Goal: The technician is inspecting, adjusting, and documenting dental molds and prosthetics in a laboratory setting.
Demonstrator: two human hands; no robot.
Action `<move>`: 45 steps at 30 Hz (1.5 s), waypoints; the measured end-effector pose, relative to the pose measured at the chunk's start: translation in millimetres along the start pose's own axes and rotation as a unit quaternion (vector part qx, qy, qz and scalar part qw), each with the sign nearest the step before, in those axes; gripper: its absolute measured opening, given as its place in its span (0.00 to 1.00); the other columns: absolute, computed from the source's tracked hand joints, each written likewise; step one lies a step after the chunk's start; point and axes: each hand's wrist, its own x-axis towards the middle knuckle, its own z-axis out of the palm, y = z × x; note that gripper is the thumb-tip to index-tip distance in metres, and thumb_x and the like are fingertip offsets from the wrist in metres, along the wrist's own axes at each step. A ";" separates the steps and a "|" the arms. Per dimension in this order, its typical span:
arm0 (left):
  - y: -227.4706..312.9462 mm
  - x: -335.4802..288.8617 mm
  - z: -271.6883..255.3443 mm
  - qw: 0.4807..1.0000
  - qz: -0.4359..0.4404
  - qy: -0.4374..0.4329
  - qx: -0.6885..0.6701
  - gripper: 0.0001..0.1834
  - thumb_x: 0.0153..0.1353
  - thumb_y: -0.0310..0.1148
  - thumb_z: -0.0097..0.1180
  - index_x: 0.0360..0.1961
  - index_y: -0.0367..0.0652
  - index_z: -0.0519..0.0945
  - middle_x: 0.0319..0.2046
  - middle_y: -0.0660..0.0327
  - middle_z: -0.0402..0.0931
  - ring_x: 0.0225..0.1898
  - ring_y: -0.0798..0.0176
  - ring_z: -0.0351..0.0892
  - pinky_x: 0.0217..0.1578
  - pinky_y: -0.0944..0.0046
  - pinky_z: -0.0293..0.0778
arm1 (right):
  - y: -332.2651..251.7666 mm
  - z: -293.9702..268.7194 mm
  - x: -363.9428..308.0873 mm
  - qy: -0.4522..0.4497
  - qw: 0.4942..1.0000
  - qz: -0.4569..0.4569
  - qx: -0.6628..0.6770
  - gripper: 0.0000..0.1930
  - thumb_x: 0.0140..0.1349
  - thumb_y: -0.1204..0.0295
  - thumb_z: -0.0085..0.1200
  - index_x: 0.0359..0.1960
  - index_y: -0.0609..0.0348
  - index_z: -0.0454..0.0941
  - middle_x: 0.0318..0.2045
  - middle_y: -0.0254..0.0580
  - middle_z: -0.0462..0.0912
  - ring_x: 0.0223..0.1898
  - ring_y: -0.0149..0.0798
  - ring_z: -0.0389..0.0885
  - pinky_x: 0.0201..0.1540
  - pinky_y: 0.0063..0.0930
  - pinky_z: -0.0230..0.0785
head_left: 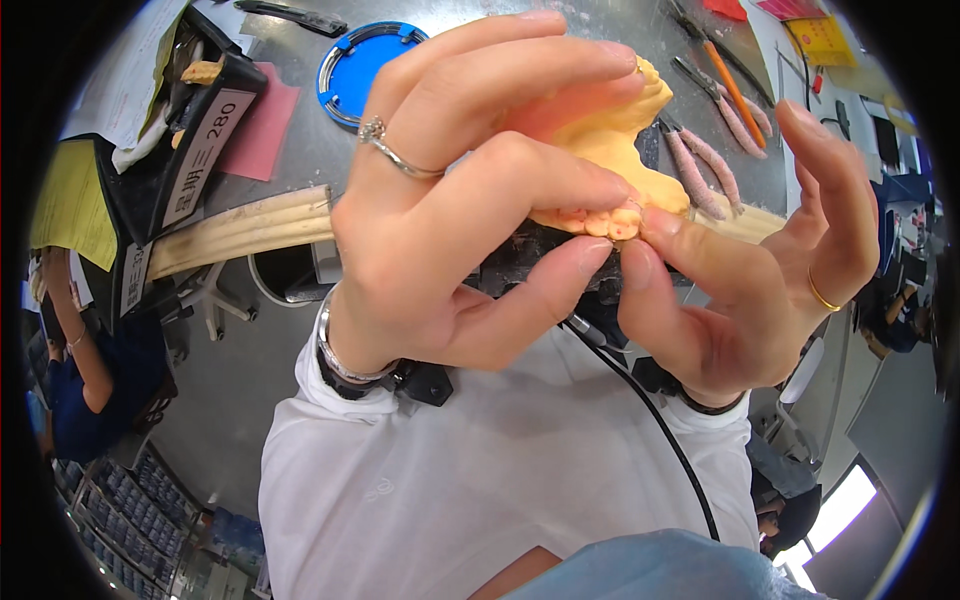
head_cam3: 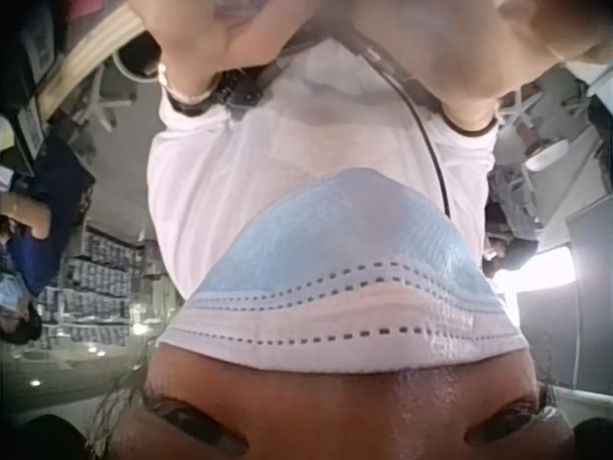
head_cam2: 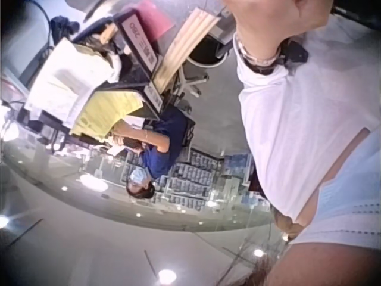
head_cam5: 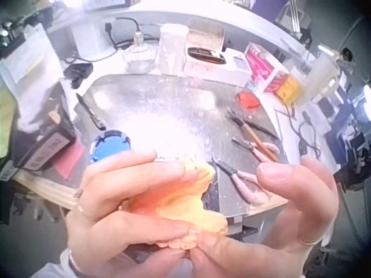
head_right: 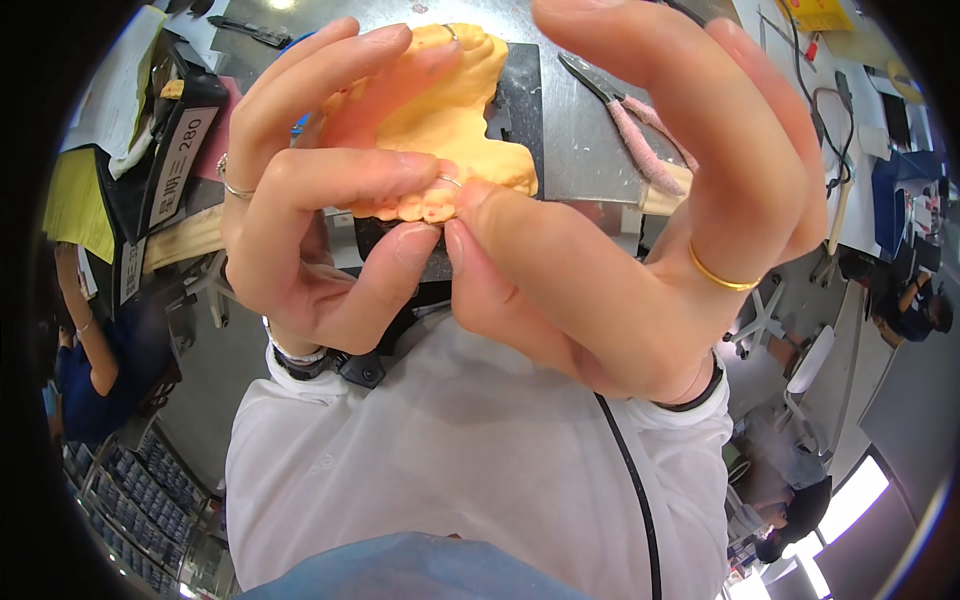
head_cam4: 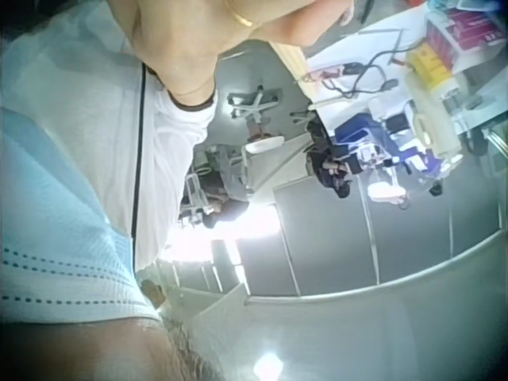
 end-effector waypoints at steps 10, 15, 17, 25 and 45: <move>-4.8 -5.0 -0.1 0.998 -0.017 0.024 -0.048 0.14 0.44 0.29 0.60 0.35 0.38 0.80 0.51 0.37 0.73 0.53 0.43 0.74 0.58 0.46 0.64 | -4.9 3.1 -1.2 0.021 0.999 0.020 -0.026 0.07 0.45 0.71 0.65 0.27 0.45 0.83 0.59 0.58 0.60 0.61 0.58 0.68 0.56 0.50 0.65; -8.3 -6.4 1.8 0.997 -0.013 0.030 -0.074 0.13 0.44 0.28 0.60 0.34 0.38 0.81 0.51 0.37 0.72 0.53 0.43 0.74 0.57 0.47 0.66 | -1.8 2.9 -0.7 0.020 0.999 0.011 -0.030 0.07 0.44 0.72 0.65 0.27 0.45 0.83 0.59 0.59 0.60 0.61 0.60 0.67 0.56 0.48 0.67; -6.8 -6.4 0.7 0.997 -0.021 0.024 -0.075 0.13 0.43 0.28 0.60 0.34 0.38 0.81 0.51 0.38 0.72 0.54 0.44 0.73 0.56 0.48 0.67 | -1.1 4.4 -1.0 0.023 0.999 0.007 -0.024 0.07 0.44 0.72 0.64 0.27 0.45 0.83 0.59 0.59 0.59 0.61 0.60 0.67 0.56 0.48 0.67; -2.6 -5.1 -0.3 0.994 -0.044 0.030 -0.092 0.14 0.43 0.27 0.62 0.34 0.37 0.81 0.52 0.38 0.72 0.55 0.44 0.72 0.56 0.48 0.68 | 3.1 -5.3 -1.0 -0.020 1.000 0.007 -0.012 0.06 0.43 0.71 0.62 0.26 0.46 0.83 0.58 0.58 0.60 0.61 0.61 0.66 0.56 0.50 0.64; -3.3 -6.6 0.4 0.992 -0.060 0.035 -0.106 0.14 0.42 0.26 0.62 0.34 0.36 0.81 0.53 0.39 0.70 0.55 0.45 0.73 0.57 0.48 0.68 | -8.8 -3.9 -0.4 -0.009 0.996 0.085 -0.026 0.08 0.43 0.69 0.62 0.28 0.45 0.82 0.59 0.56 0.62 0.62 0.53 0.65 0.58 0.48 0.61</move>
